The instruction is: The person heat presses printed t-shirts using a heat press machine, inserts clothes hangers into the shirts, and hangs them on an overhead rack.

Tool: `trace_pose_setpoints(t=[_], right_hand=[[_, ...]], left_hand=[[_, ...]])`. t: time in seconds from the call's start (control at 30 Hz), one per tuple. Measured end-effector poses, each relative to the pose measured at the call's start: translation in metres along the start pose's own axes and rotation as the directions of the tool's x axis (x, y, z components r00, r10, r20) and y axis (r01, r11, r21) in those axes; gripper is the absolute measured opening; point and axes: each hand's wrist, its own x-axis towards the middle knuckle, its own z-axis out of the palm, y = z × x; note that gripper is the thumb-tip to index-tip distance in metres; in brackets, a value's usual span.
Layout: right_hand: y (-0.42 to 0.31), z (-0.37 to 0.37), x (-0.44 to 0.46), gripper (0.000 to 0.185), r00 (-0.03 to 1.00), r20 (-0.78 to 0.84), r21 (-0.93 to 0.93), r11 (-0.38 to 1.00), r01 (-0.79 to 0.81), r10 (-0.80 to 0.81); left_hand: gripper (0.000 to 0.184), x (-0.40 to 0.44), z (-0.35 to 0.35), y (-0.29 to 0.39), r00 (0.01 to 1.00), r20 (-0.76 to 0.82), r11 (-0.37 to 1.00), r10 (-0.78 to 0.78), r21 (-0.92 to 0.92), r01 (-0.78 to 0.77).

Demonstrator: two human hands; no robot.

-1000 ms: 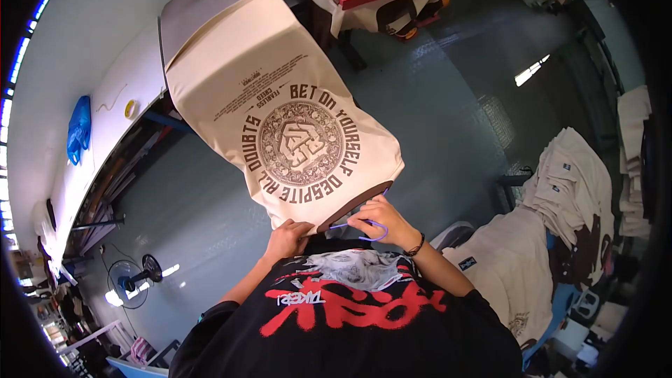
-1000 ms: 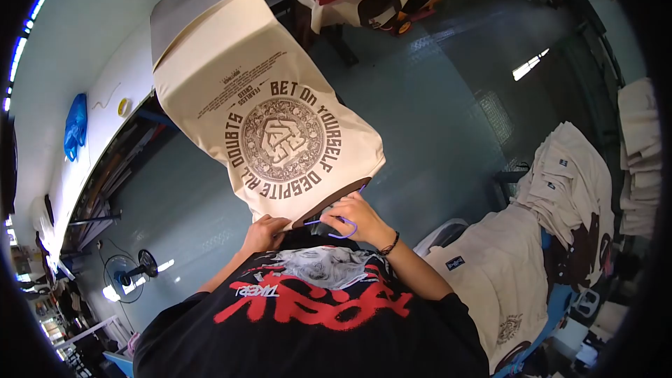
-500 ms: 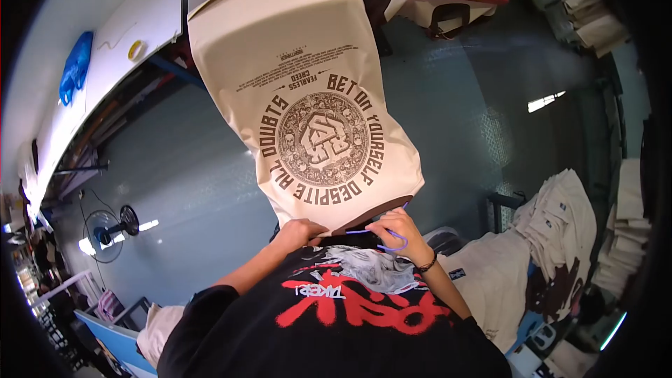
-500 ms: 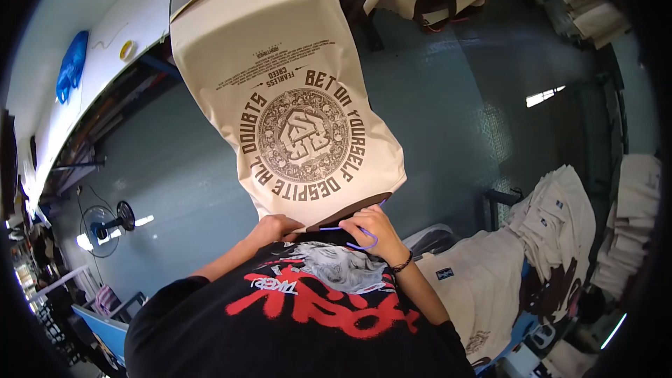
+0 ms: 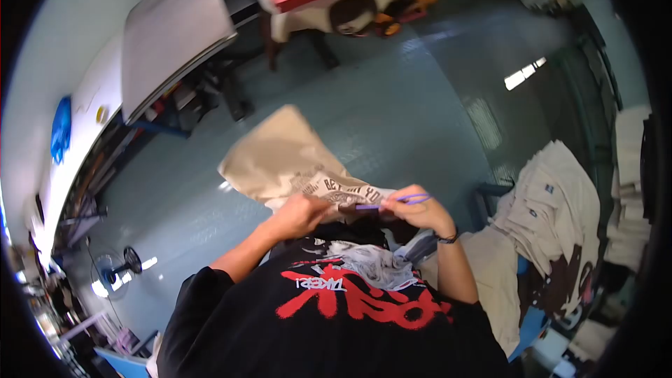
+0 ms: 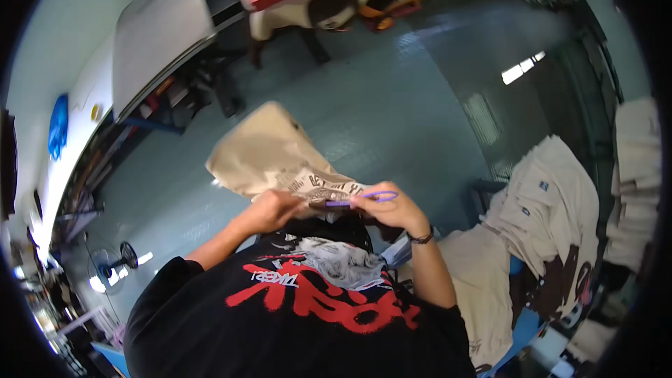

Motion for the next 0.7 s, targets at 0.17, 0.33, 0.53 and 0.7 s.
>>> trace_pose_setpoints(t=[0.17, 0.33, 0.53, 0.7], right_hand=[[-0.073, -0.11, -0.069, 0.025, 0.849, -0.349, -0.334, 0.899, 0.284, -0.398], [-0.07, -0.239, -0.107, 0.028, 0.493, -0.556, -0.662, 0.715, 0.223, -0.669], [-0.119, -0.374, -0.127, 0.02, 0.245, -0.681, -0.667, 0.723, 0.182, -0.69], [-0.107, -0.473, -0.116, 0.012, 0.155, -0.697, -0.67, 0.713, 0.206, -0.7]], left_hand=[[0.009, 0.111, -0.064, 0.124, 0.883, -0.249, 0.904, 0.398, 0.268, -0.332], [0.018, 0.189, -0.133, 0.216, 0.904, -0.422, 0.992, 0.067, -0.069, -0.105], [0.023, 0.312, -0.168, 0.259, 0.8, -0.47, 0.926, 0.374, 0.152, -0.344], [0.025, 0.409, -0.163, 0.258, 0.751, -0.453, 0.866, 0.48, 0.381, -0.324]])
